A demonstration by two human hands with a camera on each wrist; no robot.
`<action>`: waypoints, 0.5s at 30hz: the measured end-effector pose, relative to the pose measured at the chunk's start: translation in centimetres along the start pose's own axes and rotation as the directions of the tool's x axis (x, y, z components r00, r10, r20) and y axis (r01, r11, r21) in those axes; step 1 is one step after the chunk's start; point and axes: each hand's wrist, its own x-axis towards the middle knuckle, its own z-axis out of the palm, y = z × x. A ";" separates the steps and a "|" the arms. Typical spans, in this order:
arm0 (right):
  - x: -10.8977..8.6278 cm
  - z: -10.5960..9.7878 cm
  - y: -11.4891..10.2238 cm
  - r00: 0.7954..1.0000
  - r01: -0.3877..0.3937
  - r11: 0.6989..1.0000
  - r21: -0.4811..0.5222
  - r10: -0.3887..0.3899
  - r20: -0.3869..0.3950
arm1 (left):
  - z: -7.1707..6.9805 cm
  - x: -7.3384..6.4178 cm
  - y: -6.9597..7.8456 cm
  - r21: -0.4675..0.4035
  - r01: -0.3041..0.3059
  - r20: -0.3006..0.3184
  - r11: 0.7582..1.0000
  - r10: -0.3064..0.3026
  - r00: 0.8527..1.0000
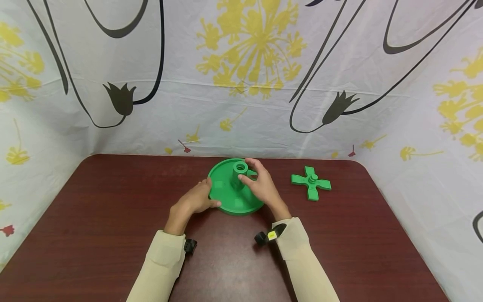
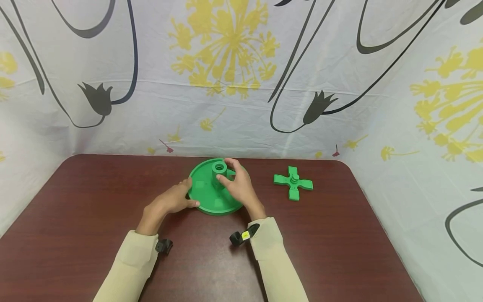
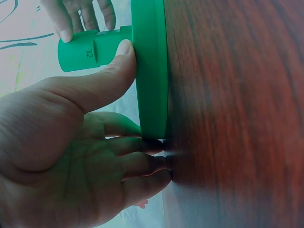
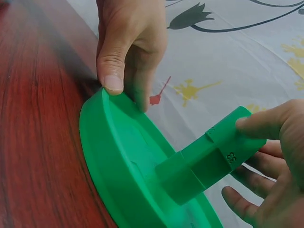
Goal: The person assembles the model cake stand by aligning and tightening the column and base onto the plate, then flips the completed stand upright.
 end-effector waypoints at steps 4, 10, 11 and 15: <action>0.0 -0.2 0.0 0.999 0.029 1.000 0.009 -0.029 0.034 | 0.1 0.0 -0.1 0.003 -0.002 -0.001 1.000 0.002 1.000; 0.0 -0.1 0.0 1.000 0.015 0.999 -0.032 -0.016 -0.008 | 0.1 0.1 -0.2 0.007 -0.003 0.001 1.000 0.003 1.000; 0.0 0.0 0.0 1.000 0.013 0.999 -0.035 -0.014 -0.020 | 0.2 0.1 -0.2 0.006 -0.002 0.001 1.000 0.002 1.000; 0.0 0.2 0.1 0.998 0.008 0.999 -0.039 -0.010 -0.054 | 0.1 0.1 -0.1 0.004 0.001 0.001 1.000 -0.001 1.000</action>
